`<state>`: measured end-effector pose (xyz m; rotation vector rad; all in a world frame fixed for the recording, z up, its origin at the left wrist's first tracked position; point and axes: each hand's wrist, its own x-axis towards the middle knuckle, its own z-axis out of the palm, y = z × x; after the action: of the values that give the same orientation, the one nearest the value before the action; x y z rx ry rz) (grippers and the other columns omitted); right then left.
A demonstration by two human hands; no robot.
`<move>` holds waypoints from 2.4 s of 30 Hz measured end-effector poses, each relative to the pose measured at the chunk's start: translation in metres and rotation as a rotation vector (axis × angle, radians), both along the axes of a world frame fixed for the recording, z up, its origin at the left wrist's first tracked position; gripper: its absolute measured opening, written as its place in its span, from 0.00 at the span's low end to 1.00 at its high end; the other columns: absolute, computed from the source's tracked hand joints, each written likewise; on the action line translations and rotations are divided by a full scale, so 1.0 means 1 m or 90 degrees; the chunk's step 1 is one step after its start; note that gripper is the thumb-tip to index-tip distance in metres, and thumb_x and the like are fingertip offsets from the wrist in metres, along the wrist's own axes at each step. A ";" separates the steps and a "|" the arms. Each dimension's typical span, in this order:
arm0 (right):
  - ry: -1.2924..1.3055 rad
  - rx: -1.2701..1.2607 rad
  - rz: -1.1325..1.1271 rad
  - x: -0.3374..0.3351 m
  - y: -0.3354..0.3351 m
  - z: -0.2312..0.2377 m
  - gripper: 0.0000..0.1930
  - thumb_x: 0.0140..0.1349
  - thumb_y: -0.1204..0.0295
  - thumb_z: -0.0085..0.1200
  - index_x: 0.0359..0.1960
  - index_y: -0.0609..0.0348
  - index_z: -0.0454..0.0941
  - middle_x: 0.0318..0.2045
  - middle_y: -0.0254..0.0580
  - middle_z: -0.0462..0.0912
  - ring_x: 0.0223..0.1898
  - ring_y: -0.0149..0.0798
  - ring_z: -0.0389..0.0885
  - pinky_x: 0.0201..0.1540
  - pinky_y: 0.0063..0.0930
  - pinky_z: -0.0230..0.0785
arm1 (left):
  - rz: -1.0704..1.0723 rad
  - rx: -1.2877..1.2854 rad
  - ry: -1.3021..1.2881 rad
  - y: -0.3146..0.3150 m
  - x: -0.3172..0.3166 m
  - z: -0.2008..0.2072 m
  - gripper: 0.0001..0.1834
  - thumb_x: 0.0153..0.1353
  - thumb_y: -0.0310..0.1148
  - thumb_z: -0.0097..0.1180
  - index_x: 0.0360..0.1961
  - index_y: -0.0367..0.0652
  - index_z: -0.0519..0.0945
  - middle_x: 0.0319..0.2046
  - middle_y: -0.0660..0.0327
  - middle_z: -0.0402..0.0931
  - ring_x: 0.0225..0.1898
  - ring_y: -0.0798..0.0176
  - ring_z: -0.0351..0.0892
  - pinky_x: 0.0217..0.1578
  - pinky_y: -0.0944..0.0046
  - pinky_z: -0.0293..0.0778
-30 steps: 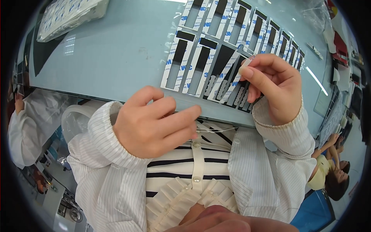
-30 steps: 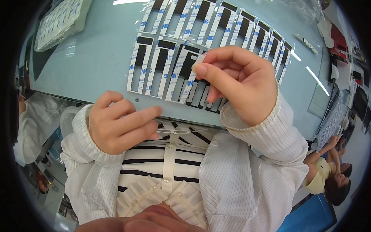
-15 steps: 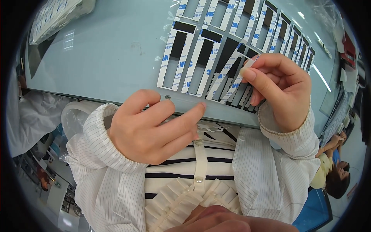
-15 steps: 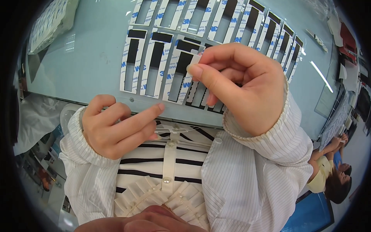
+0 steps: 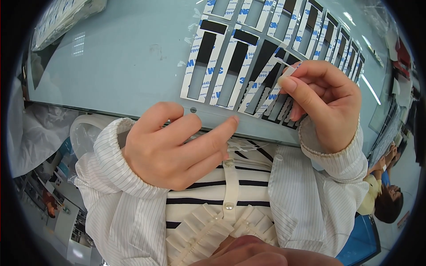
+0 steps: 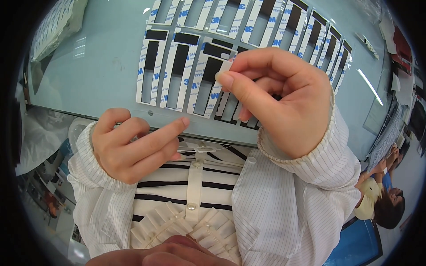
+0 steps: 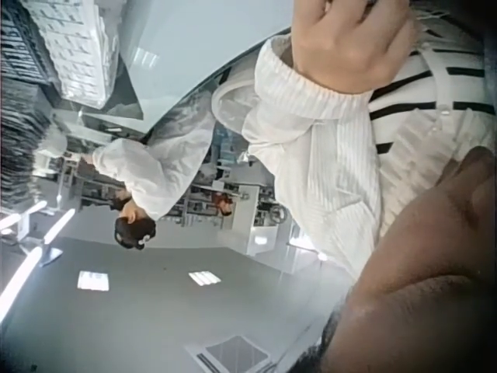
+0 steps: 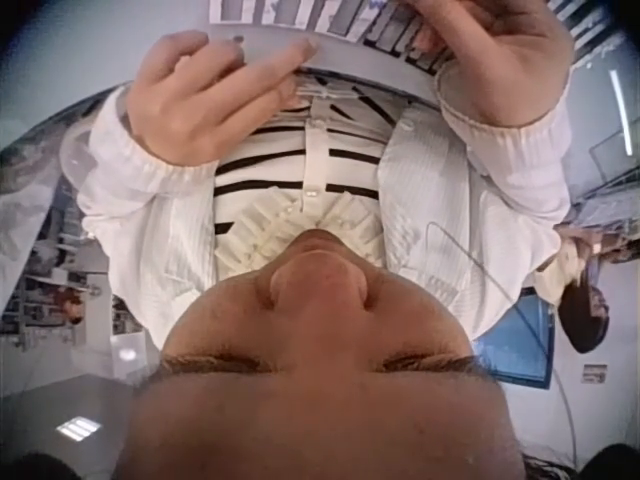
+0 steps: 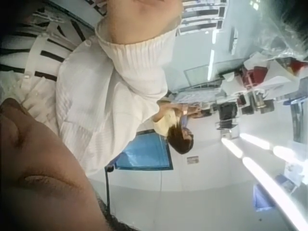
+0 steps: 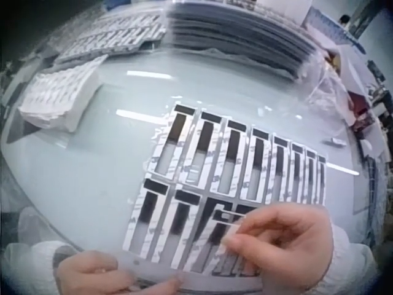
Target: Peeling adhesive backing from small strips and placing them onto an organized tray.
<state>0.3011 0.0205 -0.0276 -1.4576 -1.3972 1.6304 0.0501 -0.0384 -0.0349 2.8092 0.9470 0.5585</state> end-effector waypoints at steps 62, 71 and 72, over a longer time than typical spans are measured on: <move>-0.089 0.160 0.060 -0.016 -0.010 -0.001 0.08 0.62 0.83 0.63 0.42 0.69 0.81 0.37 0.42 0.87 0.24 0.22 0.80 0.24 0.11 0.69 | 0.005 -0.018 0.078 -0.006 -0.002 0.006 0.17 0.56 0.41 0.61 0.16 0.50 0.70 0.52 0.75 0.84 0.27 0.68 0.68 0.31 0.69 0.64; -0.170 0.352 0.122 -0.006 -0.002 -0.012 0.10 0.54 0.84 0.68 0.38 0.65 0.83 0.36 0.36 0.84 0.22 0.16 0.67 0.23 0.09 0.55 | 0.020 -0.036 0.058 -0.005 0.006 0.004 0.14 0.53 0.40 0.62 0.18 0.48 0.74 0.52 0.72 0.83 0.27 0.67 0.68 0.30 0.68 0.63; -0.174 0.374 0.116 -0.007 -0.001 -0.013 0.10 0.54 0.84 0.68 0.37 0.64 0.83 0.35 0.34 0.84 0.22 0.15 0.64 0.23 0.10 0.52 | 0.022 -0.038 0.059 -0.004 0.007 0.005 0.13 0.54 0.40 0.62 0.18 0.48 0.74 0.52 0.72 0.83 0.27 0.67 0.68 0.29 0.68 0.63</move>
<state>0.2937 0.0192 -0.0402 -1.2488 -1.9986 0.9974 0.0567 -0.0424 -0.0300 2.7911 1.0136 0.3995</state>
